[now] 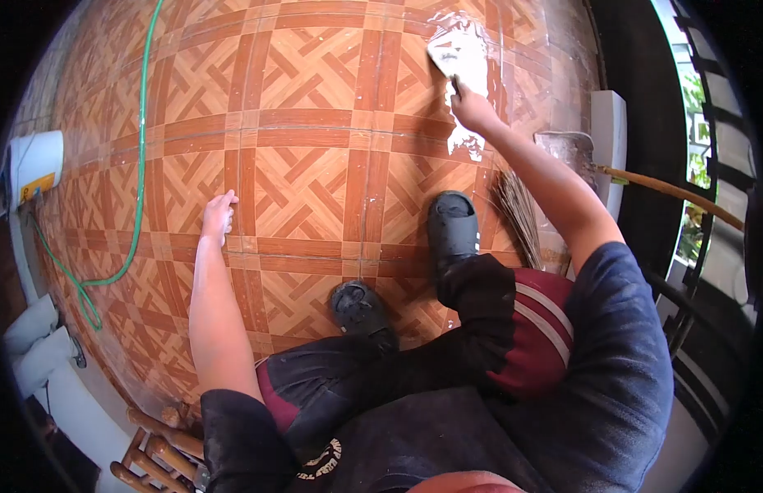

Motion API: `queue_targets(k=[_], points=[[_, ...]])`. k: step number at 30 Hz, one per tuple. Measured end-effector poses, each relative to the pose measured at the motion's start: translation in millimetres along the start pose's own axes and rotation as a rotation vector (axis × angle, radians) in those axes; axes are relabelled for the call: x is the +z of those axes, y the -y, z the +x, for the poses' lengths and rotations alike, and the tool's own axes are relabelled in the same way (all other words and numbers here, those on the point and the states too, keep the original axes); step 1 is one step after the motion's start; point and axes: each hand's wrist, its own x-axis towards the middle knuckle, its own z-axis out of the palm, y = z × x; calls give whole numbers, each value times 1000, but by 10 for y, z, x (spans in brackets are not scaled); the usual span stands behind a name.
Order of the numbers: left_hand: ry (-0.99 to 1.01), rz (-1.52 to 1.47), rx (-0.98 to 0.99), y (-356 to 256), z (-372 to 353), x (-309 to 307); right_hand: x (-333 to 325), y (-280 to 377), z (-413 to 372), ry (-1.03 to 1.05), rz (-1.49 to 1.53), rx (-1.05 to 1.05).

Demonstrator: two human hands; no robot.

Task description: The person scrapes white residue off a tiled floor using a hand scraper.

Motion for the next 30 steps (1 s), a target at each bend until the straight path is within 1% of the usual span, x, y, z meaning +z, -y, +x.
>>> queue_targets(k=[4,5,6,7,8,10,12,14,15,16,18,19,22,24,26,27,30], points=[[-3,-18,9,42,-41,-63,38,151,-308,-138,130,-105],[-20,-23,14,32,-40,-78,-86,290,-403,-150,145,-131],[6,-27,13,40,-49,-77,-199,433,-472,-157,162,-158],[36,-35,9,60,-62,-62,-119,410,-392,-287,173,-261],[24,-41,6,72,-43,-54,-162,516,-396,-282,176,-273],[22,-3,-9,78,-2,-37,-270,706,-416,-299,97,-424],[5,-29,17,41,-3,-31,-319,965,-382,-315,94,-421],[16,-50,16,51,-40,-26,-287,1130,-341,-218,8,-349],[20,-43,13,60,-70,-44,-228,1160,-264,-169,0,-377],[15,-45,7,73,-108,-67,-185,1194,-191,-163,3,-381],[6,-20,-18,124,-144,-140,-124,1261,7,-172,11,-442],[0,-26,-19,162,-167,-181,-82,1258,156,-245,78,-507],[-33,-17,-43,387,-211,-327,-76,1300,665,-275,87,-562],[-70,-40,-73,475,-270,-395,-247,1464,640,-243,97,-538],[-77,-42,-89,491,-337,-442,-330,1578,506,-104,-55,-399],[-79,-47,-106,497,-352,-464,-359,1632,376,-69,-87,-364],[-109,-37,-111,566,-360,-501,-282,1584,416,-108,-60,-432]])
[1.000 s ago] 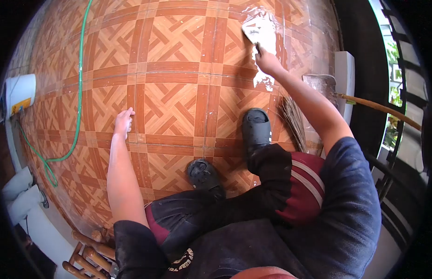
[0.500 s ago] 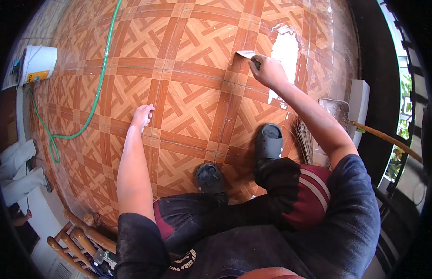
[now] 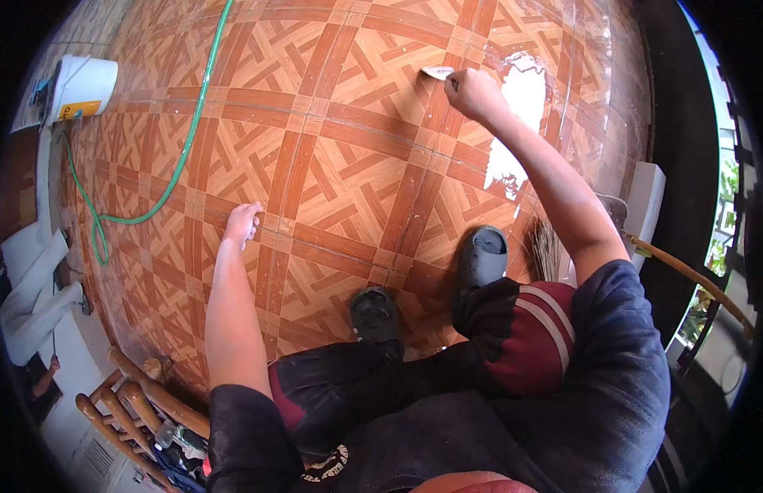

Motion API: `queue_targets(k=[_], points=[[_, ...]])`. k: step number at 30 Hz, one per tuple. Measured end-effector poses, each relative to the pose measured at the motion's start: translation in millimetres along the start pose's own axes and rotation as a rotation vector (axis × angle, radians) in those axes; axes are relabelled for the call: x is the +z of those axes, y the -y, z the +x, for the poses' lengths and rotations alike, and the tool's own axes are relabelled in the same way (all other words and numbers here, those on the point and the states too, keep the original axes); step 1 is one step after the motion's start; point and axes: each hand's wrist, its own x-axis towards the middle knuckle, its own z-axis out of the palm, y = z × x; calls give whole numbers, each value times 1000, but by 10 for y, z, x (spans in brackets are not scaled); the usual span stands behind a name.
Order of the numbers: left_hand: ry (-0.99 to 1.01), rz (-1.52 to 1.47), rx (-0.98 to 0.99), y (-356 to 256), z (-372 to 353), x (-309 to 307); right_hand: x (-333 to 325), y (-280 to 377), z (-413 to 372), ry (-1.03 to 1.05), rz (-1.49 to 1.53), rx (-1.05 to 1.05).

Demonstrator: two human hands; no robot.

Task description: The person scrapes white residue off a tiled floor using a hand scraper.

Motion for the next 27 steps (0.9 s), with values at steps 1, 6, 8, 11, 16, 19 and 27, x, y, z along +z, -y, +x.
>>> queue_targets(k=[1,6,8,11,16,19,27], points=[[-3,-4,0,16,2,-5,19,-63,122,-10,-7,3],[28,48,-17,-50,-64,4,62,-200,343,-187,42,-94],[30,32,3,-122,-100,31,120,-101,55,63,-49,-99],[27,-2,23,-149,-83,-4,226,210,-435,14,9,-179],[20,29,-13,-110,-136,7,347,101,482,-19,8,-109],[50,89,-7,-126,-199,-20,196,124,868,5,31,-21],[-53,-90,-12,4,-182,-235,250,402,-226,171,-90,-44]])
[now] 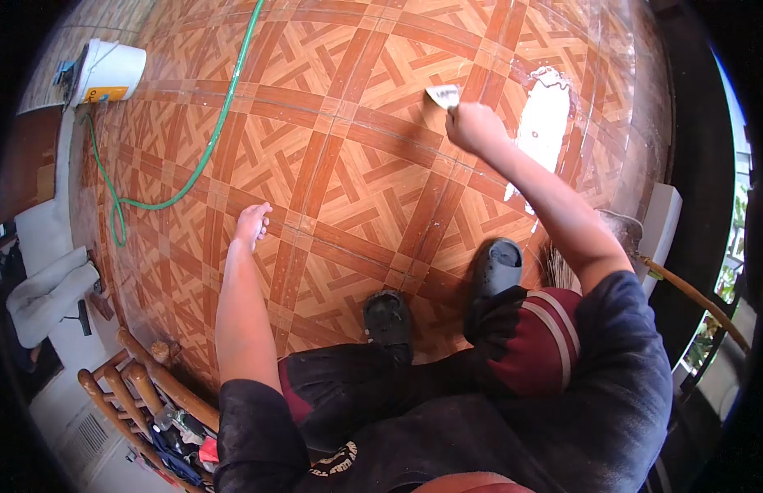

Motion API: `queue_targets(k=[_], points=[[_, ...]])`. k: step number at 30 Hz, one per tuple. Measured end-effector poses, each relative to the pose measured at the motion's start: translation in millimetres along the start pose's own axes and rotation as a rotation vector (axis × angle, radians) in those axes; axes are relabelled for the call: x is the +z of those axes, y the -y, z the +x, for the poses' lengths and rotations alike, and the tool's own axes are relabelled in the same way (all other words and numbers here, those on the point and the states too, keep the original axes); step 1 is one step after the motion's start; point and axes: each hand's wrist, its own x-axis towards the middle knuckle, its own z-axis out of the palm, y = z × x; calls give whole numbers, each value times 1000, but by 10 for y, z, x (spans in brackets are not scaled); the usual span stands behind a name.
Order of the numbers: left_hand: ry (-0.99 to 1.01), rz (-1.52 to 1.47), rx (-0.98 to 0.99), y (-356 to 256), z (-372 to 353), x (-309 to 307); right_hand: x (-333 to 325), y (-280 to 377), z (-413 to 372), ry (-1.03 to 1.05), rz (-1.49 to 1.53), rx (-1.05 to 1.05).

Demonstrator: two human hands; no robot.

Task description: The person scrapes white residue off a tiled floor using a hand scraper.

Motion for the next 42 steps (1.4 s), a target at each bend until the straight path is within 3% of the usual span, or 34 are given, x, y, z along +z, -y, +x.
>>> queue_targets(k=[4,5,8,11,15,19,22,26,29,30,33,37,39,41,42], points=[[47,63,-85,50,4,17,-148,249,-250,72,-63,-60],[56,66,-85,30,13,37,-220,302,-172,9,12,-25],[53,63,-67,-20,31,93,-138,9,491,-47,35,116],[55,43,-32,-58,67,121,-241,-369,981,-159,42,128],[101,-5,-7,9,99,132,-199,-422,426,-228,-17,177],[84,48,-51,-17,138,151,375,-336,-671,-88,-224,2],[78,44,-41,-3,201,176,299,-497,-474,-234,-197,-6],[107,62,-19,-78,231,249,-102,-1076,470,-304,-48,183],[124,42,-1,-141,201,255,-281,-970,308,-97,-39,206],[132,11,6,-154,222,286,-199,-688,-151,-165,-76,205],[93,35,-20,-37,286,261,107,-814,-285,-143,-151,120],[123,115,-62,-19,279,276,-209,-1144,214,-222,-47,231],[122,107,-54,-61,274,311,-206,-1248,264,-385,-61,97],[119,90,-44,-120,287,345,24,-1077,-25,-336,-26,155],[139,59,-19,-150,287,369,102,-868,-307,-179,6,145]])
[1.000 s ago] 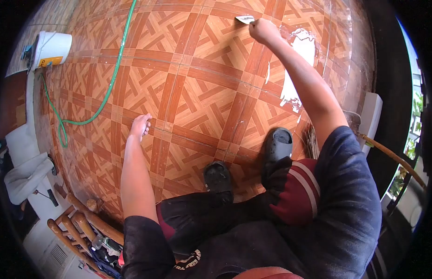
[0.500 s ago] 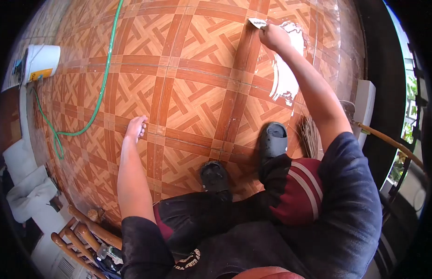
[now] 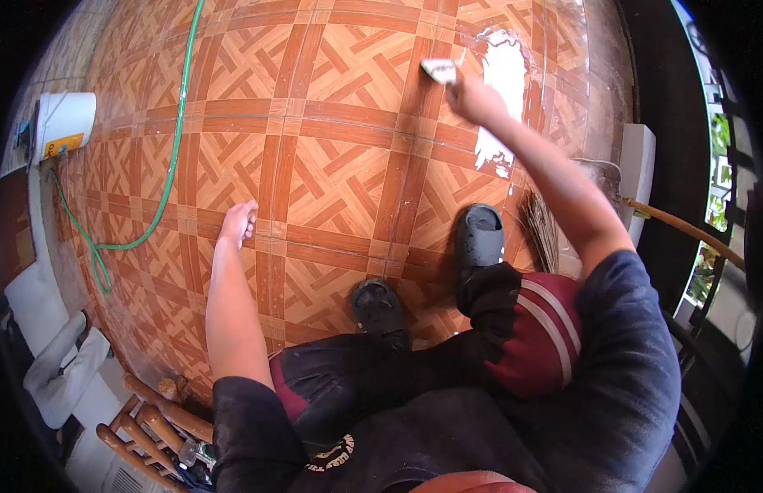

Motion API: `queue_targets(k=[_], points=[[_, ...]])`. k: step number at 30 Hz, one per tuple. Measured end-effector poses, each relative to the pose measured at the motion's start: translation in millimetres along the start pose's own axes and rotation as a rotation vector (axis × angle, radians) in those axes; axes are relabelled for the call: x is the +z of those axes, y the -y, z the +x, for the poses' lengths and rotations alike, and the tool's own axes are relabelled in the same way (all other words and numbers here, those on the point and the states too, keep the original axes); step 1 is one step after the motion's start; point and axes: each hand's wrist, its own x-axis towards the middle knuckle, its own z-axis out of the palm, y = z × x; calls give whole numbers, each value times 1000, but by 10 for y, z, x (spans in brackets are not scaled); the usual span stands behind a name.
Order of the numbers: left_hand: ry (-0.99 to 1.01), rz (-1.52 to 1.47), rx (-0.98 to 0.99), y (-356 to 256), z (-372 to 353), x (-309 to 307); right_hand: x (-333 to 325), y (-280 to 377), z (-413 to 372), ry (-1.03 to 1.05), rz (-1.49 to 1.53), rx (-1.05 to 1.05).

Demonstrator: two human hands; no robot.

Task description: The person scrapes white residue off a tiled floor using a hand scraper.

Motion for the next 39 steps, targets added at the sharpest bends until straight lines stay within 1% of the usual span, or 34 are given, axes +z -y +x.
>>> queue_targets(k=[1,3,5,6,8,9,10,11,12,13,14,15,17,19,21,22,23,24,25,27,28,30,32,33,34,35,37,39], points=[[18,-32,23,-14,0,17,170,78,-310,93,-56,-30],[18,-29,21,-48,15,64,56,544,-986,287,-110,-50],[22,-8,28,-33,18,77,-21,828,-1311,389,-133,-65],[35,-3,32,-36,17,76,12,858,-1313,345,-112,-109],[50,2,40,-31,13,70,113,781,-956,264,-80,-57],[44,8,39,-2,26,58,128,686,-636,194,-58,7],[36,14,39,16,28,52,184,500,-266,106,-105,-39],[34,16,44,18,16,40,77,401,60,90,-118,23],[48,27,29,26,1,19,41,234,404,59,-143,26],[62,37,12,50,-11,-3,-134,192,590,47,-101,97],[61,35,11,82,-31,-6,-206,149,737,2,-74,95],[49,28,15,87,-36,-24,-224,84,753,-1,-88,41],[40,16,17,107,-45,-58,-4,68,445,-193,-27,-57],[14,-9,17,113,-32,-52,332,95,-144,27,-75,-105],[16,-31,34,54,-55,-40,492,208,-996,81,-43,-216],[23,-38,46,16,-51,-21,361,433,-1408,150,-189,-168],[28,-38,48,-2,-19,-2,229,586,-1678,330,-202,-126],[30,-22,49,-19,15,23,24,732,-1890,431,-209,-178],[30,-6,50,-27,32,54,25,739,-2021,528,-210,-246],[56,17,61,-83,20,118,24,764,-2094,478,-188,-247],[77,37,71,-128,18,136,44,783,-2025,471,-184,-243],[67,71,93,-238,-32,201,102,738,-1670,384,-163,-133],[62,96,108,-245,-51,243,400,433,-1029,199,-27,-105],[67,105,114,-252,-48,229,364,359,-683,118,-32,-69],[69,114,119,-248,-52,201,176,343,-340,157,-114,-25],[63,110,118,-231,-54,174,66,284,-40,182,-90,121],[74,119,102,-136,-56,91,-1,-5,378,110,-60,110],[65,127,88,-26,-68,2,-186,-95,356,105,-53,122]])
